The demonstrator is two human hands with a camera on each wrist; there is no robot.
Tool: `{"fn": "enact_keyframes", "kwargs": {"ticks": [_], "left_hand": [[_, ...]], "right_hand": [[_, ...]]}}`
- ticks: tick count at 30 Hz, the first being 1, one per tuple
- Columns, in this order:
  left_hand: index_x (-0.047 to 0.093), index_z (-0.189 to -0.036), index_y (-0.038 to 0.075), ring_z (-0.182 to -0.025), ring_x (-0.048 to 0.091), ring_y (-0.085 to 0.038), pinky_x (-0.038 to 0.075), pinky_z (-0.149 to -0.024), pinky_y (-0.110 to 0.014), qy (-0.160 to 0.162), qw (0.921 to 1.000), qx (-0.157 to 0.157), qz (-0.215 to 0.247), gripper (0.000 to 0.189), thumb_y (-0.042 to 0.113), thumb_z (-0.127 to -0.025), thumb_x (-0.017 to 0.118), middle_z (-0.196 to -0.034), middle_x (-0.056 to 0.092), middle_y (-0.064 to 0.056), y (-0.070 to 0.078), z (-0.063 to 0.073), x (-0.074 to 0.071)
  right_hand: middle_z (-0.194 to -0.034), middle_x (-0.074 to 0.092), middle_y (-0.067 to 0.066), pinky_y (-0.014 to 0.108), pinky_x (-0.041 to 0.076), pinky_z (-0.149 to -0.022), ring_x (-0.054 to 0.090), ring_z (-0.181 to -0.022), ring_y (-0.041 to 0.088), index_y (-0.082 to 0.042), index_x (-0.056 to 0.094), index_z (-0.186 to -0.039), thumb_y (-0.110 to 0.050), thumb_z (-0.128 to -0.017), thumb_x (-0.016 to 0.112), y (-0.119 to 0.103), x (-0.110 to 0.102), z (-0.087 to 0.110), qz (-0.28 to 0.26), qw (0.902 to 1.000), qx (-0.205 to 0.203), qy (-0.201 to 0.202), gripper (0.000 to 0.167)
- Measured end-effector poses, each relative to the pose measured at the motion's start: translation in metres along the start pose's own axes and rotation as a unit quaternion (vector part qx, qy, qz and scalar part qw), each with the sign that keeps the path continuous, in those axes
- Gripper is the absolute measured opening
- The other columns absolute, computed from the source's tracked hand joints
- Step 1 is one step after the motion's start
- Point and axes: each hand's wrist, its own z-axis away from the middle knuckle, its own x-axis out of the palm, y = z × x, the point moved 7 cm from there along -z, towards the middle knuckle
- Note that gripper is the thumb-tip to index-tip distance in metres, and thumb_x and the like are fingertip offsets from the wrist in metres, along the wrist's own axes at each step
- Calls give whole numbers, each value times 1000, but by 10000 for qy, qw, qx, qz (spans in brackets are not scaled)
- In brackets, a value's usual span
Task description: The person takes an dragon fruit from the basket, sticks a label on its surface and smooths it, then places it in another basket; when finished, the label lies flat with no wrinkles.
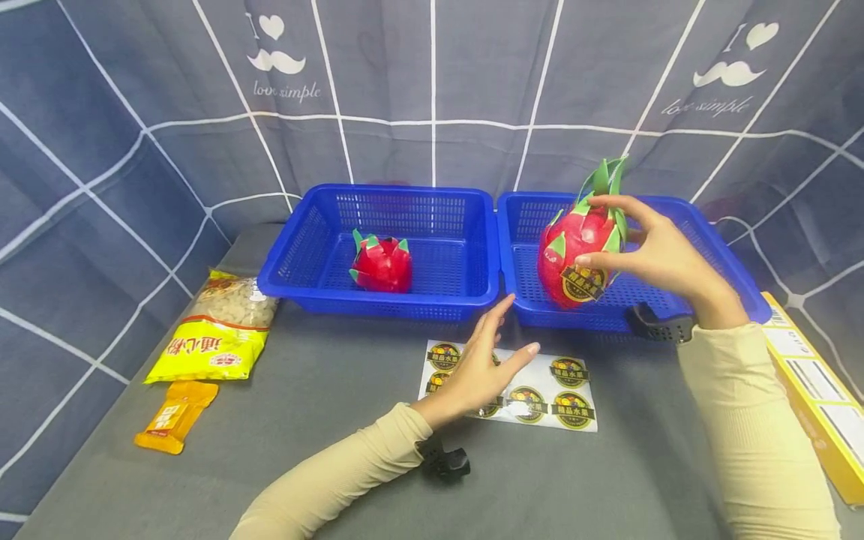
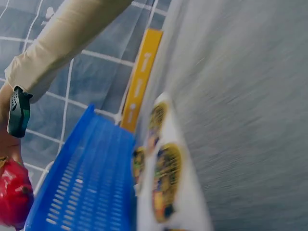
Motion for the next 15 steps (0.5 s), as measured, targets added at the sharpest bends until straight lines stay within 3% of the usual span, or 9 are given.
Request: {"fn": "enact_keyframes", "kwargs": {"ticks": [3, 5, 8, 15], "left_hand": [[7, -142, 41, -137, 24, -22, 30, -106, -47, -120, 9987, -342, -365, 81, 45, -82, 60, -150, 19, -2, 0, -14, 6], [2, -142, 43, -138, 19, -23, 26, -107, -50, -145, 9972, -544, -492, 85, 49, -80, 60, -152, 16, -4, -2, -22, 10], [3, -144, 37, -138, 21, -24, 26, -108, -48, -23, 9966, -686, -452, 87, 51, -80, 60, -151, 18, -8, -6, -35, 13], [9, -145, 21, -129, 39, -25, 33, -106, -38, 363, 9967, -655, -302, 80, 47, -85, 55, -143, 36, -16, -10, -50, 16]], "right_hand": [[-129, 43, 15, 34, 52, -71, 50, -110, 44, -32, 36, -135, -30, -74, 74, 0, -4, -14, 88, 9999, 12, -61, 72], [-126, 45, 13, 27, 51, -70, 53, -107, 39, -31, 36, -135, -31, -73, 74, 1, -6, -23, 124, 9999, -14, -57, 73], [-123, 47, 13, 21, 49, -66, 54, -101, 32, -31, 36, -136, -33, -73, 74, 3, -7, -38, 262, 9996, -9, -96, 74], [-125, 45, 18, 28, 53, -69, 53, -98, 29, -27, 33, -139, -43, -71, 73, 20, -1, -64, 435, 9971, 428, -452, 80]]}}
